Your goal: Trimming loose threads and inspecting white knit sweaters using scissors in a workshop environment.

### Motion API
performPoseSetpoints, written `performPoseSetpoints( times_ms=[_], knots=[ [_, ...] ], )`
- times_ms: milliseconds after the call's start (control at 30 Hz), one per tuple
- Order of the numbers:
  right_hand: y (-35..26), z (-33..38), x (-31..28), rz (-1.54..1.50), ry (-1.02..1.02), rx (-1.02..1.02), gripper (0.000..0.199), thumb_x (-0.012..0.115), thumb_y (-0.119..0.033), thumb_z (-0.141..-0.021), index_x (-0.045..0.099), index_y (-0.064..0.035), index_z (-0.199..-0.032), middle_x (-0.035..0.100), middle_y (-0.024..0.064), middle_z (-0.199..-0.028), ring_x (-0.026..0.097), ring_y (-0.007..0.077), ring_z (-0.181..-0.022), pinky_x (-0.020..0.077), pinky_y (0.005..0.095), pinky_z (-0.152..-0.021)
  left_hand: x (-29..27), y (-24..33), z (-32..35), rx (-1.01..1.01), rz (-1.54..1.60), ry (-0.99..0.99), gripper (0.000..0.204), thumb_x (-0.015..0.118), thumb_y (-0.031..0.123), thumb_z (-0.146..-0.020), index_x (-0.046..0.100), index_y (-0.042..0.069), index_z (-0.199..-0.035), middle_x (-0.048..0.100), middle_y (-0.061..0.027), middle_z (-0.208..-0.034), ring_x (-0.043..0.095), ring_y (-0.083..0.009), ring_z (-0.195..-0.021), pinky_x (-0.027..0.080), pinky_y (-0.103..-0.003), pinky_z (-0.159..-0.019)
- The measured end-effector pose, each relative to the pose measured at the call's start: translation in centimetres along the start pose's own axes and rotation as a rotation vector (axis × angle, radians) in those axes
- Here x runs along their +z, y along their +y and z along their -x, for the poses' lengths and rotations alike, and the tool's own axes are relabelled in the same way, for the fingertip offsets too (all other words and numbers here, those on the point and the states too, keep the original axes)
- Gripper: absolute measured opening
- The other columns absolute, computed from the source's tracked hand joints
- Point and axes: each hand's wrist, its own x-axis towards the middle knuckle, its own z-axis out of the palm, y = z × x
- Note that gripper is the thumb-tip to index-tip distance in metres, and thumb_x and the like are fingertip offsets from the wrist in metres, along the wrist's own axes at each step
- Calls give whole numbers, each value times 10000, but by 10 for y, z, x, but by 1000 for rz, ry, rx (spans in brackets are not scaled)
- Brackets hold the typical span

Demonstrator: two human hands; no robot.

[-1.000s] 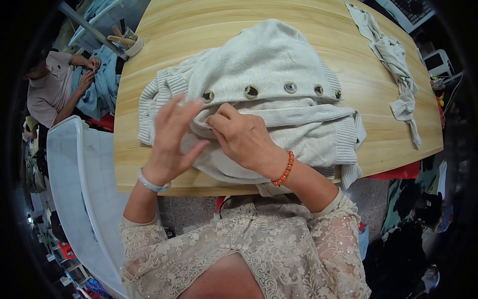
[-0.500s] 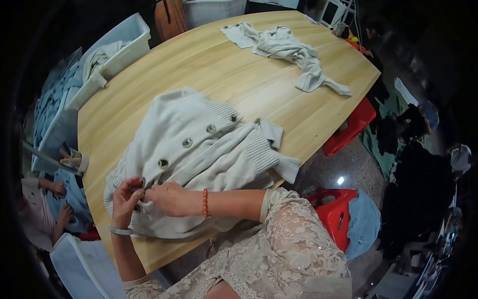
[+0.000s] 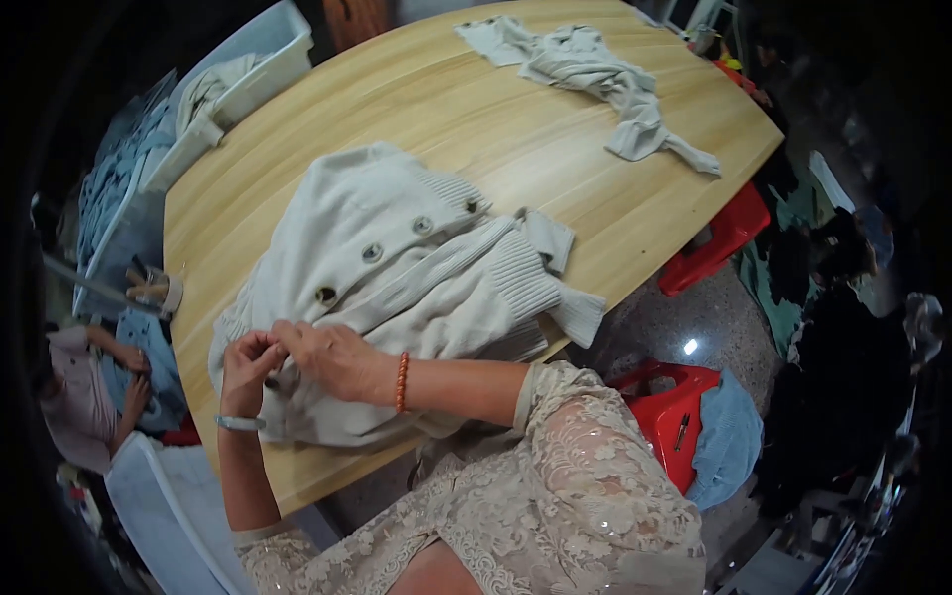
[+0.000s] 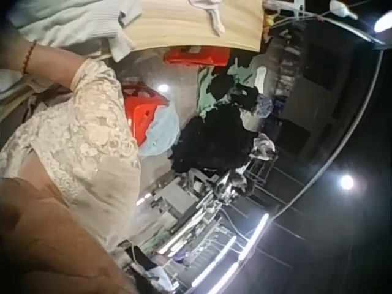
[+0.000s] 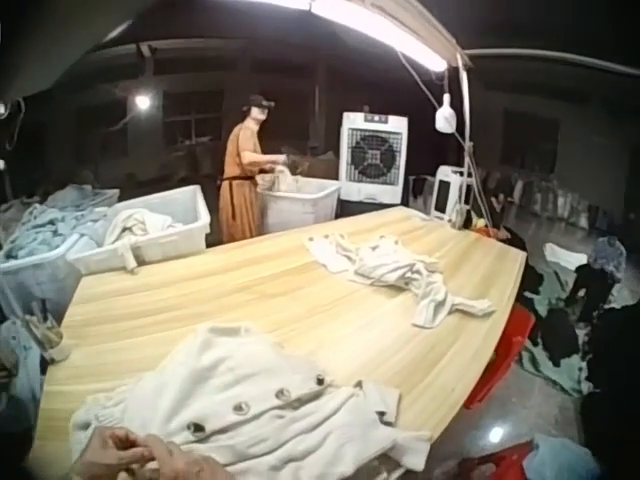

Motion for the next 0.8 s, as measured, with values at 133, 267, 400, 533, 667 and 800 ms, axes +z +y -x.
performPoseSetpoints(
  times_ms=[133, 267, 400, 533, 667, 800],
  knots=[
    [5, 5, 3, 140, -94, -70, 423, 722, -124, -762, 498, 2, -1097, 561, 147, -930, 631, 299, -869, 537, 366, -715, 1, 3, 4, -30, 71, -29, 119, 712, 102, -879, 686, -6, -923, 671, 6, -793, 563, -42, -680, 443, -193, -613],
    [15, 7, -2, 106, -116, -33, 393, 689, -158, -799, 511, -1, -1112, 567, 155, -925, 636, 318, -835, 538, 389, -701, 1, 2, 16, 92, 83, -231, 371, 737, -17, -803, 651, -31, -1164, 665, -37, -1046, 611, -120, -1014, 485, -267, -922],
    [11, 2, -5, 46, -196, -2, 251, 622, -142, -844, 527, 8, -1022, 583, 199, -955, 652, 369, -847, 538, 439, -752, 9, -8, 27, 394, -357, -50, 341, 631, -69, -811, 647, -33, -1150, 658, -83, -986, 632, -148, -950, 490, -257, -854],
    [18, 1, -9, 56, -218, -68, 307, 578, -14, -833, 539, -18, -1137, 569, 165, -941, 633, 372, -813, 535, 427, -698, 13, -17, 26, 402, -331, 77, 242, 579, -80, -843, 664, -18, -1060, 648, -87, -923, 620, -148, -811, 488, -247, -728],
    [17, -1, -13, 33, -174, -55, 225, 562, 23, -816, 585, -11, -1037, 573, 164, -923, 624, 374, -795, 519, 428, -675, 12, -16, 21, 331, -280, 49, 189, 562, -60, -877, 650, -12, -1036, 642, -42, -886, 595, -88, -807, 484, -235, -725],
    [13, -6, -22, -78, -210, -6, 146, 592, -16, -799, 589, -8, -944, 594, 160, -898, 634, 376, -836, 524, 448, -723, 9, -16, 17, 278, -185, -10, 139, 570, -28, -901, 637, -1, -1020, 625, -10, -878, 554, -49, -794, 464, -212, -704]
  ],
)
